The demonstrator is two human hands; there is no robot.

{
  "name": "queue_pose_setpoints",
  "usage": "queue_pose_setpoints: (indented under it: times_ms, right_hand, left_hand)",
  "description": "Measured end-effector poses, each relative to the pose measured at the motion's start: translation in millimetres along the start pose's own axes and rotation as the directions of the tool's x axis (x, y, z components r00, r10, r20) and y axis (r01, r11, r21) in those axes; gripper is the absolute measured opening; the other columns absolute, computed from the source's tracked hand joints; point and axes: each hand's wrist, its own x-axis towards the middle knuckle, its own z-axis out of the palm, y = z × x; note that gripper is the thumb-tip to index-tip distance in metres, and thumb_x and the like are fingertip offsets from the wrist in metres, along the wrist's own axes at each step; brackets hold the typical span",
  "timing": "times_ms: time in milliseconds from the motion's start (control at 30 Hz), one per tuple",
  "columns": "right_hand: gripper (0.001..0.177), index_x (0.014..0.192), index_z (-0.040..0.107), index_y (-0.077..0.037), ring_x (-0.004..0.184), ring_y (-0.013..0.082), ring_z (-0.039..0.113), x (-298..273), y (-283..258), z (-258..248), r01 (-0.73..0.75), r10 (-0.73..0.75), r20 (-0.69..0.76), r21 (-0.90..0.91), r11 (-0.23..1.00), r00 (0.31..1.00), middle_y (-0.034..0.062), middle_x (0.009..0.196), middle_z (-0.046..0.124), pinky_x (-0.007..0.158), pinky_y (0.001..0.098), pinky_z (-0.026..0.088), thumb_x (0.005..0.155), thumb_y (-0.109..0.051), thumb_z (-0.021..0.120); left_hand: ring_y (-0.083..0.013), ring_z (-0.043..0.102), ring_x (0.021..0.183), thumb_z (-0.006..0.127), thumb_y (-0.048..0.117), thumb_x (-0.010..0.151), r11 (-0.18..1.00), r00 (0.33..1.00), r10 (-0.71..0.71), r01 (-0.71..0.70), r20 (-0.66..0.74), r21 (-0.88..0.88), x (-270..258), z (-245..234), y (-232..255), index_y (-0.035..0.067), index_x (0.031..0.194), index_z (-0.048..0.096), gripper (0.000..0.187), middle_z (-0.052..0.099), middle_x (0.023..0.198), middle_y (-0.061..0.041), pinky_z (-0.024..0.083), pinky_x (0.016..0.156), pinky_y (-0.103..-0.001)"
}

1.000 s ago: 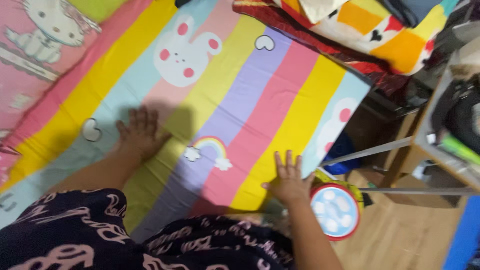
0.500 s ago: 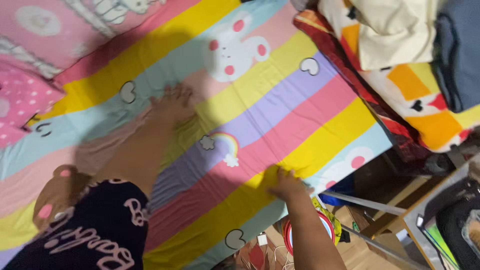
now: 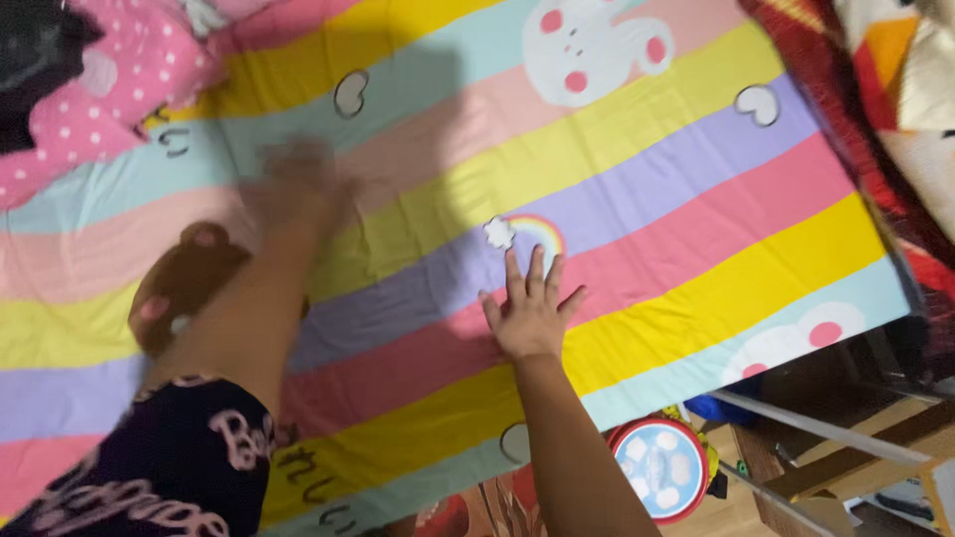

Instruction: The person makes a bed by first clearing items off the mattress, including a cardboard box, a red handbag, a black jacket, and a pink hanger. They then spread a colorful striped sheet over the mattress, tucking the edges under and smoothing the surface.

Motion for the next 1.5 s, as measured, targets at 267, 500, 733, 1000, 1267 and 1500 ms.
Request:
queue_pose_setpoints:
  times_ms: [267,500,733,1000,1267,1500]
  right_hand:
    - [0.063,0.151,0.042,-0.030,0.156,0.0427,0.012,-74,-125,75,0.389,-0.380,-0.139,0.039,0.921,0.914,0.0098,0.166,0.027,0.111,0.0826,0.002,0.093,-0.055,0.053]
    - [0.050,0.140,0.061,-0.025,0.156,0.0454,0.025,-150,-137,91,0.605,-0.582,-0.167,0.209,0.768,0.796,0.0095,0.162,0.042,0.113,0.0832,0.007,0.095,-0.045,0.059]
    - [0.075,0.159,0.027,-0.038,0.151,0.0532,0.007,-108,-75,33,0.029,-0.023,0.069,-0.073,0.997,0.997,0.0117,0.169,0.013,0.104,0.0865,0.005,0.093,-0.060,0.056]
    - [0.088,0.160,0.013,-0.051,0.157,0.0425,-0.016,-126,-116,-6,-0.036,0.081,0.555,-0.091,0.995,0.828,-0.0045,0.174,-0.011,0.111,0.0835,0.008,0.088,-0.061,0.062]
    - [0.095,0.161,0.005,-0.053,0.157,0.0401,-0.018,-114,-121,-8,-0.061,0.158,0.640,-0.170,0.984,0.752,-0.0073,0.173,-0.017,0.112,0.0836,0.011,0.087,-0.065,0.064]
    - [0.094,0.160,0.005,-0.053,0.158,0.0391,-0.015,-110,-121,1,-0.067,0.181,0.637,-0.199,0.978,0.750,-0.0094,0.173,-0.015,0.112,0.0838,0.011,0.087,-0.067,0.063]
  left_hand:
    - [-0.0457,-0.004,0.154,0.051,0.065,0.086,0.987,0.985,0.161,-0.162,-0.061,-0.009,-67,32,30,0.037,0.163,0.012,0.091,-0.001,0.173,-0.002,0.010,0.109,-0.086]
    - [-0.0513,-0.007,0.152,0.056,0.071,0.081,0.999,0.999,-0.034,0.035,0.033,-0.029,-106,19,-54,0.039,0.163,0.009,0.100,-0.004,0.172,-0.004,0.010,0.107,-0.087]
    - [-0.0569,-0.011,0.150,0.061,0.078,0.077,0.900,0.884,-0.385,0.424,0.266,-0.106,-160,-22,-112,0.042,0.163,0.005,0.109,-0.006,0.172,-0.007,0.010,0.105,-0.089]
    - [-0.0642,-0.010,0.149,0.067,0.076,0.074,0.882,0.864,-0.380,0.446,0.329,-0.152,-153,-32,-122,0.041,0.165,0.007,0.114,-0.011,0.174,-0.007,0.014,0.104,-0.091]
    - [-0.0671,-0.011,0.147,0.070,0.074,0.075,0.885,0.872,-0.390,0.444,0.296,-0.140,-155,-26,-115,0.039,0.165,0.009,0.114,-0.012,0.173,-0.008,0.012,0.103,-0.092]
    - [-0.0649,-0.011,0.148,0.069,0.073,0.077,0.873,0.819,-0.409,0.480,0.402,-0.091,-152,-40,-113,0.040,0.165,0.007,0.113,-0.015,0.173,-0.005,0.017,0.106,-0.089]
